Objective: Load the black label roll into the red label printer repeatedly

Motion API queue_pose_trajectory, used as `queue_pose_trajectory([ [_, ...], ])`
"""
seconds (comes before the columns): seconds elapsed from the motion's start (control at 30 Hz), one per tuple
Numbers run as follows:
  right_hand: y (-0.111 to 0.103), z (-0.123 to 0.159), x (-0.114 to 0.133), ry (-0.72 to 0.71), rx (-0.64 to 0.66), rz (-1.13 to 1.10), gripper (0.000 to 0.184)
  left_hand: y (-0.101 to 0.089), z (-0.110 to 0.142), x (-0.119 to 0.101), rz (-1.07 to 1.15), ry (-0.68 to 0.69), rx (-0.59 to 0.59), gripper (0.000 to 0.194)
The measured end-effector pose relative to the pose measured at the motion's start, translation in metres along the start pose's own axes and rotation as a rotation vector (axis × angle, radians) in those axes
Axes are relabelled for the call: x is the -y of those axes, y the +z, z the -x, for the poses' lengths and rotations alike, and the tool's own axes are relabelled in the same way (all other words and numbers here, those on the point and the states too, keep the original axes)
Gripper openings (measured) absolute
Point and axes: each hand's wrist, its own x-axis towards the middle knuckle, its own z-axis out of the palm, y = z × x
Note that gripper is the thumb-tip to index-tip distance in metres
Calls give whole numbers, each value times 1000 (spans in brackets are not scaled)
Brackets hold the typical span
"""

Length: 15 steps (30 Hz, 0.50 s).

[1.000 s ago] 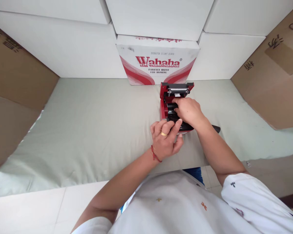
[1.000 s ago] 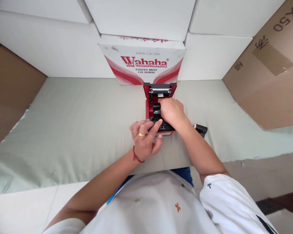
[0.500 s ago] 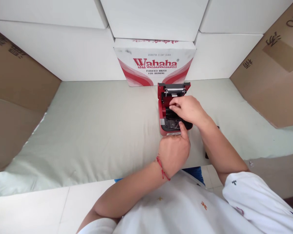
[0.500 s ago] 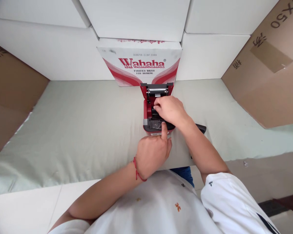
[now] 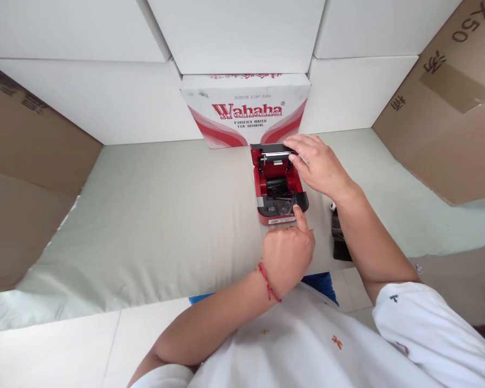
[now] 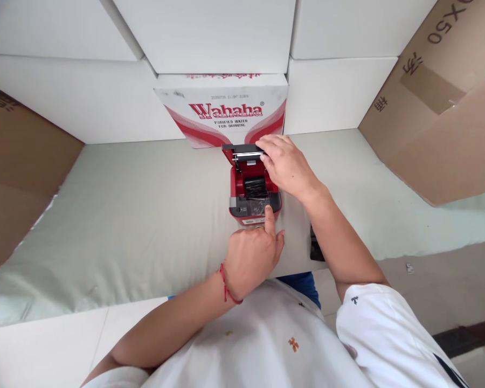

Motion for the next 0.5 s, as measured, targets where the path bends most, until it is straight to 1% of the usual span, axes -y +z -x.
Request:
queue_pose_trajectory([
  [0.17,-8,9,8,21,-35,4,41,2,5,-1,20,4,-27,61],
  [0.23,-11,13,13,46,-16,43,42,2,5,-2,7,8,-13,61],
  [0.3,-14,20,19,71,34,93,44,1,5,-3,-9,14,4,62],
  [0.37,-18,27,26,91,137,164,40,1,5,-5,-28,23,21,62],
  [0.47,-21,36,35,80,384,325,32,1,5,-7,-45,42,37,61],
  [0.5,-21,38,38,60,448,376,29,1,5,-8,-44,48,39,62],
])
